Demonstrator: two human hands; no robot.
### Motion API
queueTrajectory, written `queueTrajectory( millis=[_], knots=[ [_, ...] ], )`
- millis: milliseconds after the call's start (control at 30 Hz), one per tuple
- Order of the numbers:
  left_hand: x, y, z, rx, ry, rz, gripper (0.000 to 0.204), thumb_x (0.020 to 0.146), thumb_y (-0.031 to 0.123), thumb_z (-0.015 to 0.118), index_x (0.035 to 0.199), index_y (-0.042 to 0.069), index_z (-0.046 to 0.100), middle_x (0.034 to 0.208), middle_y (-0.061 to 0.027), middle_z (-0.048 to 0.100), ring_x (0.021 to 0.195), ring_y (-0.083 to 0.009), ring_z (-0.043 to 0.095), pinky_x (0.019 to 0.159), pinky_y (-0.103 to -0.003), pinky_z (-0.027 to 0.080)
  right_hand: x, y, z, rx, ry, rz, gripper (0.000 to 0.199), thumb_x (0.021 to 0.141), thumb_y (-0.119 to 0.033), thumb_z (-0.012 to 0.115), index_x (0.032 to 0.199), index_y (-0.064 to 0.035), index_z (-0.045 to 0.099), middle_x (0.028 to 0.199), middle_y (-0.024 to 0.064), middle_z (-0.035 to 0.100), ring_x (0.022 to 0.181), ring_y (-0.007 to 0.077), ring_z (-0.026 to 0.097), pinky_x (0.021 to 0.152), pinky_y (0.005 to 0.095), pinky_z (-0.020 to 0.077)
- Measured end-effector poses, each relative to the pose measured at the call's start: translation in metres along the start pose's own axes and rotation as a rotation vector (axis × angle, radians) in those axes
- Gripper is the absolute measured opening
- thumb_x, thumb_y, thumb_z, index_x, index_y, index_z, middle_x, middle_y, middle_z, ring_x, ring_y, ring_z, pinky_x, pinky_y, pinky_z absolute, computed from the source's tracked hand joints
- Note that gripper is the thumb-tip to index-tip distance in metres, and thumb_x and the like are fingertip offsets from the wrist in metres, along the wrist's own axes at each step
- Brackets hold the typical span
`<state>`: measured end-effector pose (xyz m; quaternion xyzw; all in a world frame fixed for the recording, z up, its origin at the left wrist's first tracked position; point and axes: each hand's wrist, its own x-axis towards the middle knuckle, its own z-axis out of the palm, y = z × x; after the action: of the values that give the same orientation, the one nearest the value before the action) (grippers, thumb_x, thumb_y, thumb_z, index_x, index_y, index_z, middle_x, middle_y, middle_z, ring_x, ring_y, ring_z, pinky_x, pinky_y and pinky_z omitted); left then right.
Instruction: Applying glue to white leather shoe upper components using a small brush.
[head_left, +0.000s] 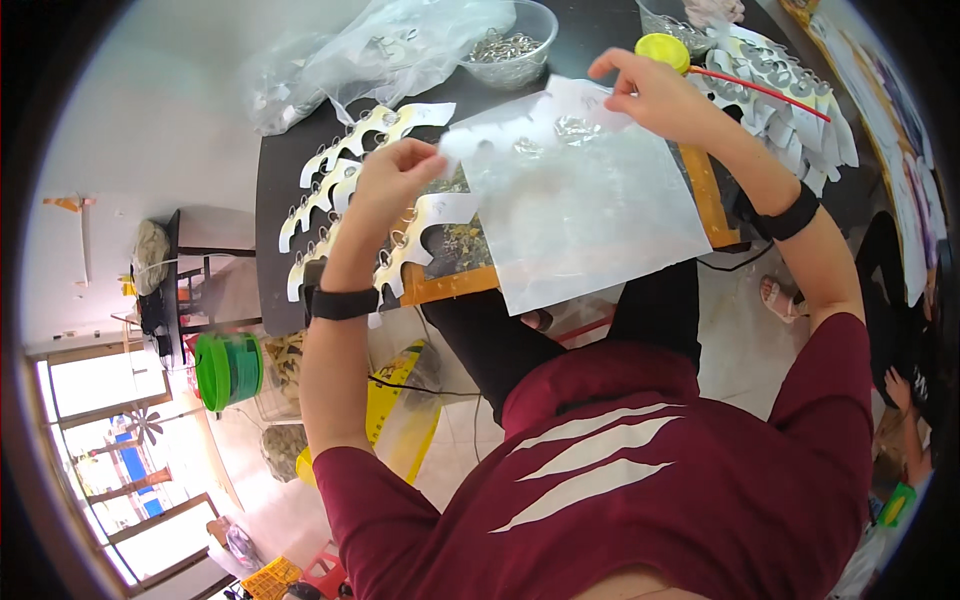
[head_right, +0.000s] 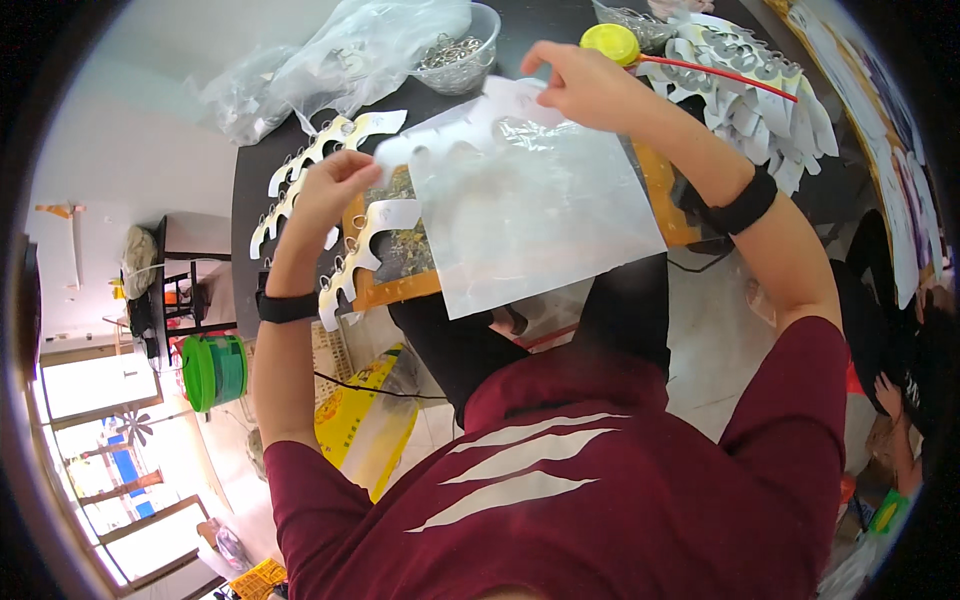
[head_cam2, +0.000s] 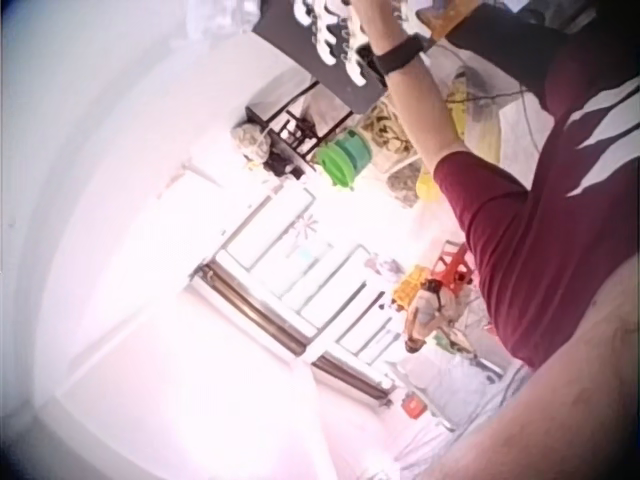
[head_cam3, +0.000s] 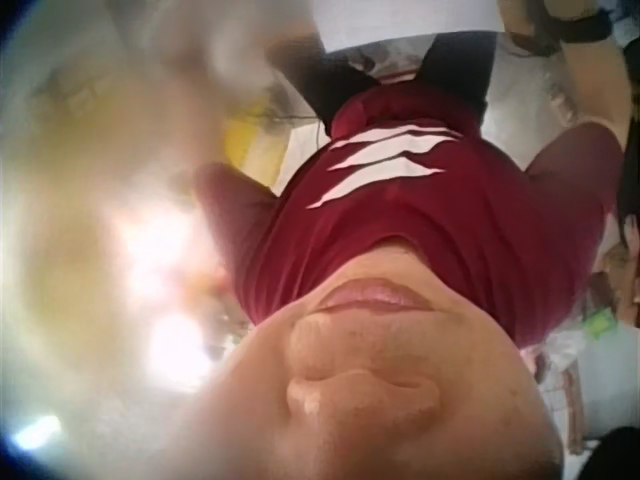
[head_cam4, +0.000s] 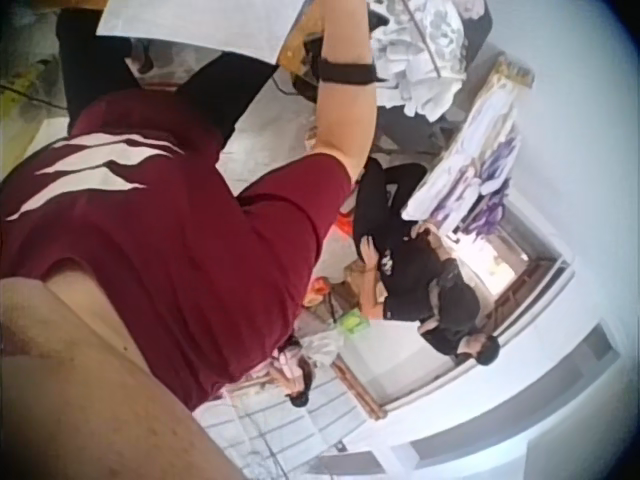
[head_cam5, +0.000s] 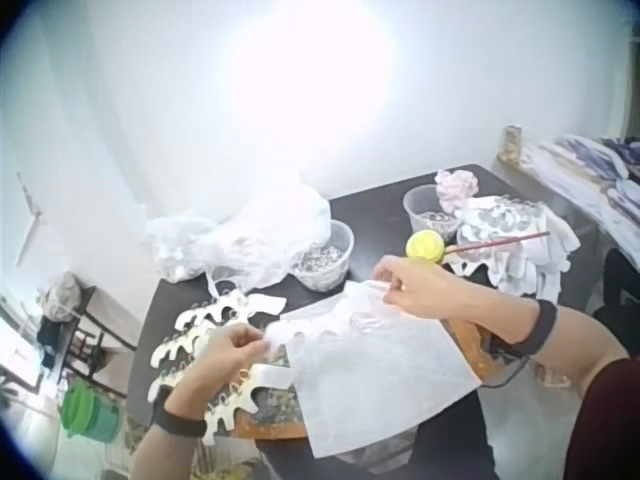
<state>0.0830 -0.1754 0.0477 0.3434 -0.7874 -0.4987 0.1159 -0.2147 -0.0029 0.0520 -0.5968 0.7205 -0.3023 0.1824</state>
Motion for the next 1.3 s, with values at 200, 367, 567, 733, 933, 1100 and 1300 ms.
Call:
queueTrajectory(
  millis=[200, 367, 567, 733, 933, 1100, 1300],
  knots=[
    [-0.005, 0.047, 0.062, 0.388, 0.08, 0.111, 0.042, 0.089, 0.035, 0.062, 0.119, 0.006, 0.06, 0.104, -0.0147, 0.068, 0.09, -0.0269, 0.067, 0.077, -0.035, 0.051, -0.062, 0.041, -0.003, -0.083, 0.133, 0.043, 0.035, 0.086, -0.017, 0.062, 0.119, -0.0058, 0.056, 0.089, 0.0116, 0.065, 0.088, 0.0256, 0.063, 0.078, 0.0355, 0.0479],
    [0.054, 0.105, 0.137, 0.174, 0.07, 0.476, 0.052, 0.081, 0.032, 0.07, 0.121, 0.003, 0.056, 0.112, -0.0207, 0.064, 0.099, -0.03, 0.064, 0.084, -0.037, 0.05, -0.091, 0.067, -0.029, 0.21, 0.136, 0.276, 0.045, 0.086, -0.018, 0.064, 0.125, 0.0011, 0.051, 0.086, 0.012, 0.066, 0.066, 0.0174, 0.06, 0.061, 0.0298, 0.0484],
    [0.148, 0.12, 0.197, 0.341, 0.139, 0.54, 0.066, 0.068, 0.035, 0.079, 0.121, 0.004, 0.055, 0.112, -0.0196, 0.062, 0.105, -0.0329, 0.06, 0.089, -0.04, 0.048, -0.097, 0.081, -0.062, 0.423, 0.368, 0.348, 0.056, 0.086, -0.02, 0.067, 0.133, 0.0007, 0.045, 0.082, 0.0083, 0.066, 0.053, 0.0094, 0.054, 0.048, 0.0222, 0.0424],
    [0.167, 0.123, 0.196, 0.491, 0.062, 0.52, 0.066, 0.065, 0.036, 0.079, 0.12, 0.009, 0.057, 0.106, -0.0151, 0.066, 0.101, -0.0312, 0.063, 0.087, -0.039, 0.048, -0.085, 0.086, -0.073, 0.491, 0.516, 0.174, 0.049, 0.086, -0.021, 0.068, 0.129, -0.0031, 0.053, 0.087, 0.0049, 0.064, 0.061, 0.0071, 0.055, 0.052, 0.0213, 0.0441],
    [0.172, 0.134, 0.183, 0.43, -0.044, 0.477, 0.071, 0.07, 0.034, 0.077, 0.13, 0.006, 0.053, 0.113, -0.0189, 0.066, 0.105, -0.0279, 0.063, 0.09, -0.034, 0.048, -0.065, 0.084, -0.076, 0.393, 0.529, 0.046, 0.027, 0.094, -0.02, 0.057, 0.115, -0.0055, 0.065, 0.085, 0.0008, 0.064, 0.062, 0.005, 0.05, 0.056, 0.0193, 0.0406],
    [0.178, 0.129, 0.171, 0.23, -0.084, 0.347, 0.069, 0.07, 0.035, 0.072, 0.129, 0.003, 0.055, 0.117, -0.0174, 0.064, 0.108, -0.0253, 0.062, 0.093, -0.032, 0.046, -0.047, 0.082, -0.083, 0.162, 0.637, 0.026, 0.025, 0.093, -0.026, 0.056, 0.101, -0.0055, 0.067, 0.081, 0.0089, 0.068, 0.068, 0.0196, 0.063, 0.06, 0.0309, 0.0491],
    [0.173, 0.124, 0.171, 0.085, -0.149, 0.324, 0.068, 0.071, 0.032, 0.072, 0.129, 0.0, 0.055, 0.116, -0.0161, 0.065, 0.107, -0.0222, 0.062, 0.092, -0.031, 0.046, -0.01, 0.059, -0.08, -0.125, 0.612, -0.087, 0.026, 0.093, -0.031, 0.055, 0.092, -0.0061, 0.063, 0.076, 0.0122, 0.066, 0.07, 0.0313, 0.064, 0.065, 0.0402, 0.0501]
  ],
)
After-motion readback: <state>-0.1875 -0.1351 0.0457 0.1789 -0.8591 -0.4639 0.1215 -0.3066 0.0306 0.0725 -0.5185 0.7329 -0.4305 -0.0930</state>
